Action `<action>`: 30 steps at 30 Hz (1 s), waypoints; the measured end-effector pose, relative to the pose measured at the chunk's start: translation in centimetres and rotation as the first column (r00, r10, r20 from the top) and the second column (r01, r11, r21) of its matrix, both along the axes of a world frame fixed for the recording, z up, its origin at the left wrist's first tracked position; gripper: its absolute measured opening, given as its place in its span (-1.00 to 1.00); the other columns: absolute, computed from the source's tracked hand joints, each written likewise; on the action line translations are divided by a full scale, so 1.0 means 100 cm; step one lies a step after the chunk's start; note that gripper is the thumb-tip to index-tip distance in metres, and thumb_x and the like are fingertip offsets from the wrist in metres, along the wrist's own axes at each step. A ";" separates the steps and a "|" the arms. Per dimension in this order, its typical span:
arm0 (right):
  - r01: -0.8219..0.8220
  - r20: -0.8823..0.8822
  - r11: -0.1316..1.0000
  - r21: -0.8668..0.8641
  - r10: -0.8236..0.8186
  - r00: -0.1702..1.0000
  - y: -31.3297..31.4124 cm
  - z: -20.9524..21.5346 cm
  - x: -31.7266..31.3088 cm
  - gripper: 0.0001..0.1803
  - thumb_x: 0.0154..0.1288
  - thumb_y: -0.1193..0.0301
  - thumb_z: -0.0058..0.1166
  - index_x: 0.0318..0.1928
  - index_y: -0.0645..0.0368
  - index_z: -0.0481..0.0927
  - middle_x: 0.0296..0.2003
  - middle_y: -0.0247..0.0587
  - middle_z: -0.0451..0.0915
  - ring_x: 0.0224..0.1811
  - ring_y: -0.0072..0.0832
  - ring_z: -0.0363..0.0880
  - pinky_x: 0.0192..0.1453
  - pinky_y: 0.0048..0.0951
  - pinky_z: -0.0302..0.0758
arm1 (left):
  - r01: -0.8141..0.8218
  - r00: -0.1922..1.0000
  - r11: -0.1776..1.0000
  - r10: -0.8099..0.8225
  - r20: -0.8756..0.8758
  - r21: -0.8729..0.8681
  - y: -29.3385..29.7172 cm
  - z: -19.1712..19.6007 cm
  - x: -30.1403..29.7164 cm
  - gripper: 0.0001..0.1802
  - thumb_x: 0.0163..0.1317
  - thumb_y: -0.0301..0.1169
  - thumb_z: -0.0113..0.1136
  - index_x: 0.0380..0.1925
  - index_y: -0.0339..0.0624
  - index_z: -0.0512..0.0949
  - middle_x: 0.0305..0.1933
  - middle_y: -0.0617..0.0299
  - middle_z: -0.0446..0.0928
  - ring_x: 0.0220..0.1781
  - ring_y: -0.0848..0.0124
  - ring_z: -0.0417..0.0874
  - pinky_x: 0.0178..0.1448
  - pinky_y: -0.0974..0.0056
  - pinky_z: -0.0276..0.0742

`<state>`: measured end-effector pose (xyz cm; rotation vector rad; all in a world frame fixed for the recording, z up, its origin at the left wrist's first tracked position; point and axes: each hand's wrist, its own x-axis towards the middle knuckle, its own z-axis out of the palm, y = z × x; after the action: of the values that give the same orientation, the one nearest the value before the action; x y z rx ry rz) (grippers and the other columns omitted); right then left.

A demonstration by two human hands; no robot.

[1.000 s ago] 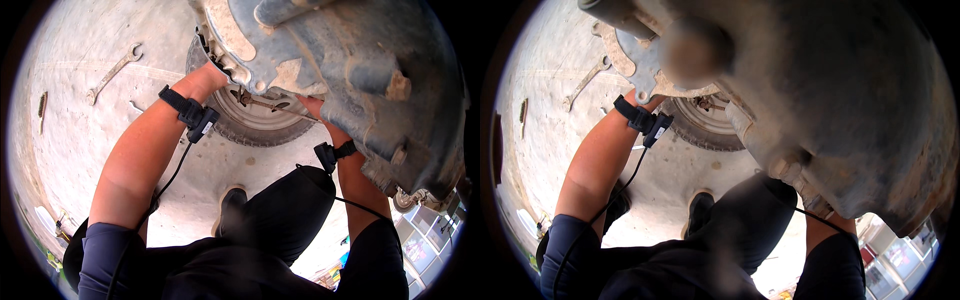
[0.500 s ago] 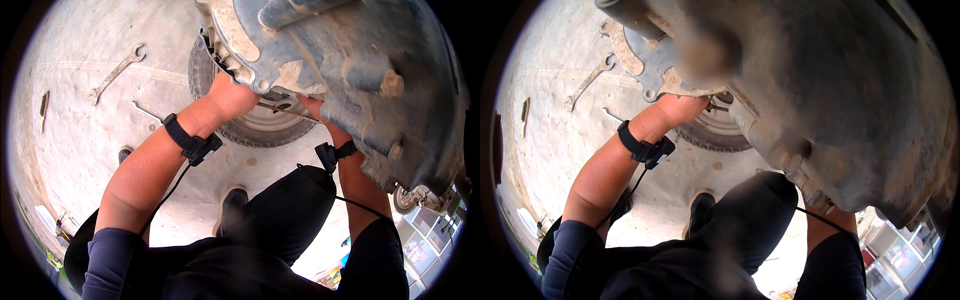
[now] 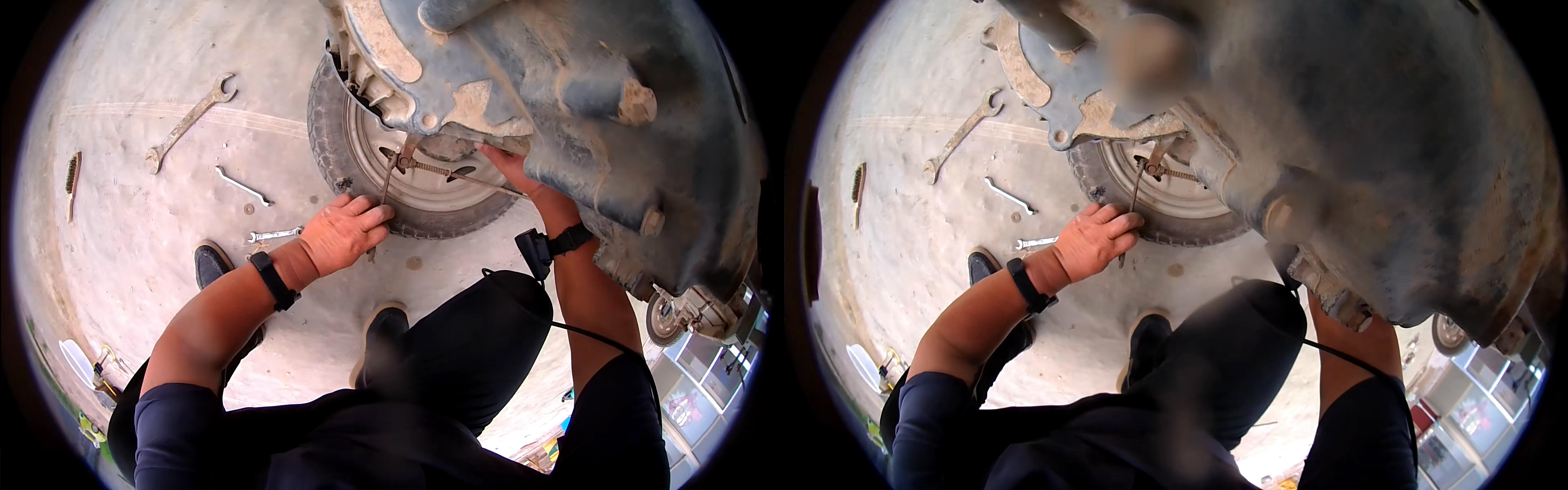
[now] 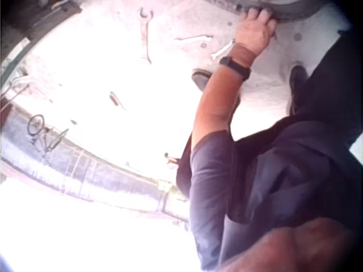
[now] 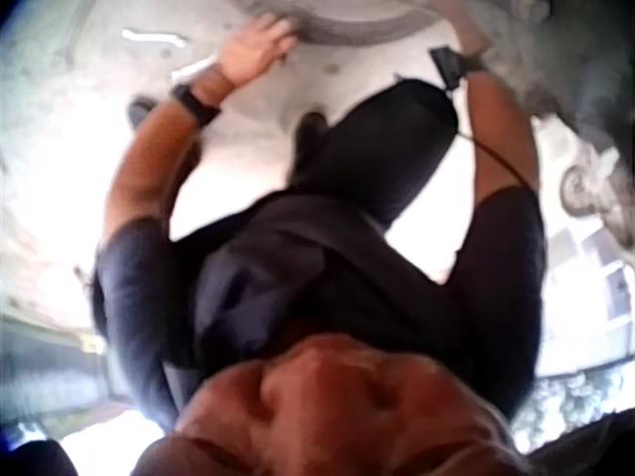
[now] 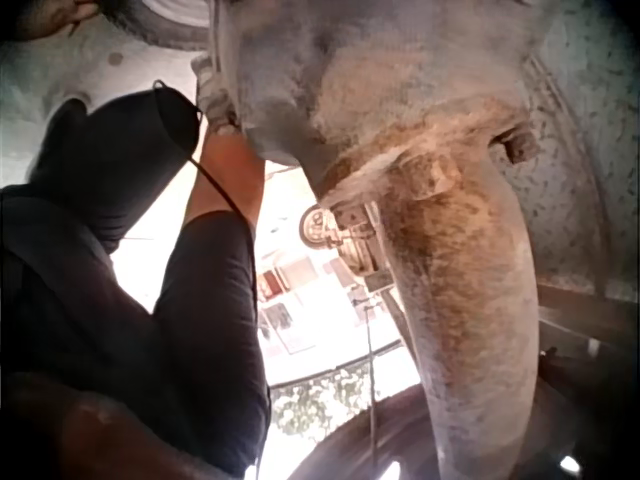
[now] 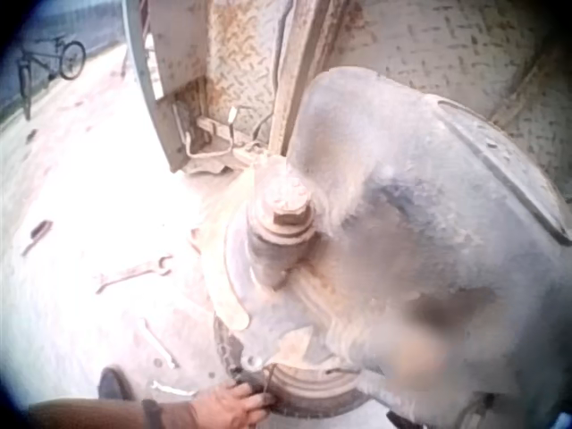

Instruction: The person is working on the rear wheel assembly of a vehicle, likely a motorcycle or scooter. They use a wrench to tighten a bolt on the brake mechanism and then adjust a metal cable connected to the brake system.

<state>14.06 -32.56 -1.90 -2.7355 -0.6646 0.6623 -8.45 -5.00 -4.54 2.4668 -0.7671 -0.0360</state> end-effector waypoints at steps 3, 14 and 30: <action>0.033 0.030 0.997 -0.064 -0.031 0.999 -0.005 -0.005 0.003 -0.22 0.21 -0.17 0.18 0.34 -0.05 0.39 0.35 -0.23 0.36 0.39 -0.25 0.29 0.45 -0.23 0.22 | 0.048 0.999 0.999 -0.048 0.020 -0.019 0.007 0.008 0.006 -0.74 0.05 -0.37 0.13 -0.20 -0.02 0.58 0.14 0.31 0.46 0.13 0.30 0.46 0.12 0.22 0.41; 0.018 0.012 0.991 0.133 -0.019 1.000 0.001 0.006 -0.002 -0.27 0.21 -0.08 0.24 0.30 -0.01 0.44 0.28 -0.22 0.45 0.33 -0.25 0.37 0.41 -0.24 0.28 | 0.083 0.996 0.996 -0.083 0.022 -0.026 0.021 -0.001 0.006 -0.71 0.03 -0.38 0.14 -0.18 -0.02 0.58 0.16 0.31 0.46 0.19 0.29 0.46 0.13 0.20 0.47; -0.050 0.075 0.995 -0.088 0.057 0.996 0.023 0.036 -0.006 -0.33 0.23 -0.09 0.21 0.24 -0.03 0.50 0.24 -0.21 0.49 0.30 -0.25 0.41 0.39 -0.21 0.31 | -0.584 0.800 0.636 0.345 -0.491 -0.505 0.031 0.045 0.049 -0.83 0.43 -0.38 0.02 -0.10 -0.24 0.44 -0.13 0.14 0.57 -0.17 0.28 0.62 -0.05 0.26 0.55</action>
<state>13.46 -30.30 1.74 -2.8447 -0.7460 0.6133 -3.57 -1.93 -0.05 1.8345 0.0726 -0.0146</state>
